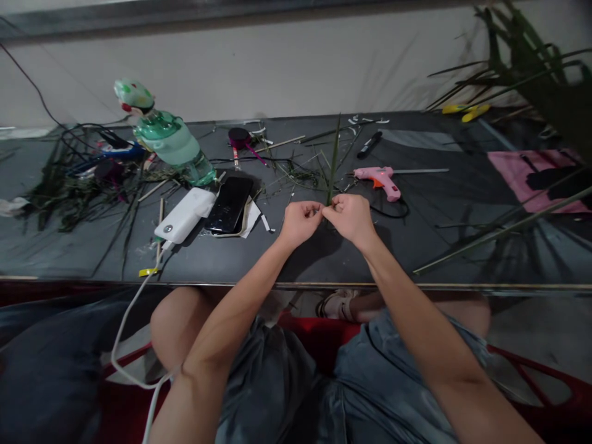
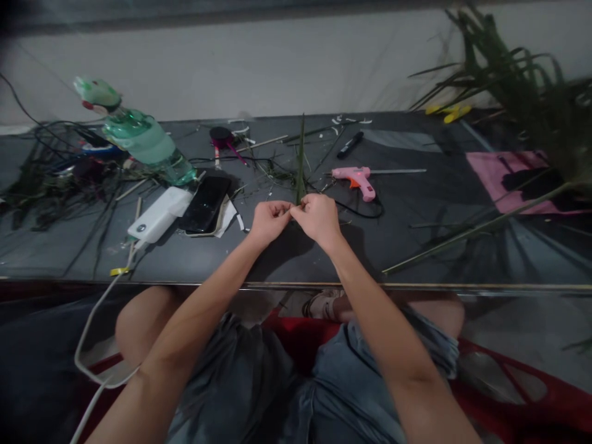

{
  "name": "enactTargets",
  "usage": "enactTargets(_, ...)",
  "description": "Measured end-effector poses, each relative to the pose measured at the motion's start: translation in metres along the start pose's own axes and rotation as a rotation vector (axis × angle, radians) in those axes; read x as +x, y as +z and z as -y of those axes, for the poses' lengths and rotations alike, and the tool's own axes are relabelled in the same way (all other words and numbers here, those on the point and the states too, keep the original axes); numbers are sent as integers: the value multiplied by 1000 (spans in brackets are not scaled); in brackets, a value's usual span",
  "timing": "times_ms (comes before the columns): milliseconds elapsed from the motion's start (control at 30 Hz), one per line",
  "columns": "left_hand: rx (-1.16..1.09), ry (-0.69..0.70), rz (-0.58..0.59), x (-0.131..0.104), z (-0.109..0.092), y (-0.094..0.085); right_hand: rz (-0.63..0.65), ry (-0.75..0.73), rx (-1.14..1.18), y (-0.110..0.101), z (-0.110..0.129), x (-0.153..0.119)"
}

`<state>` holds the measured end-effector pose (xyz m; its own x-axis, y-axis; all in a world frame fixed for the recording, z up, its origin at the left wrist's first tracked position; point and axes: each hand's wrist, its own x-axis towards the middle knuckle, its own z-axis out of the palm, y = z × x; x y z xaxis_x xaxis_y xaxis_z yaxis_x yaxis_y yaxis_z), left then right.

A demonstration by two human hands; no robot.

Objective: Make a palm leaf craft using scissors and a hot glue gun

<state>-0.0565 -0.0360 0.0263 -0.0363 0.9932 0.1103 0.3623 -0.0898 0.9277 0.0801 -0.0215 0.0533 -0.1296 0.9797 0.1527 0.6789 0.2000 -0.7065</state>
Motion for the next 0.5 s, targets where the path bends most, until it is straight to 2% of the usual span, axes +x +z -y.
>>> enactTargets(267,-52,-46,-5,3,7,0,-12,0,76,3,-3,3)
enactTargets(500,-140,-83,20,4,8,2,17,22,203,-1,-18,0)
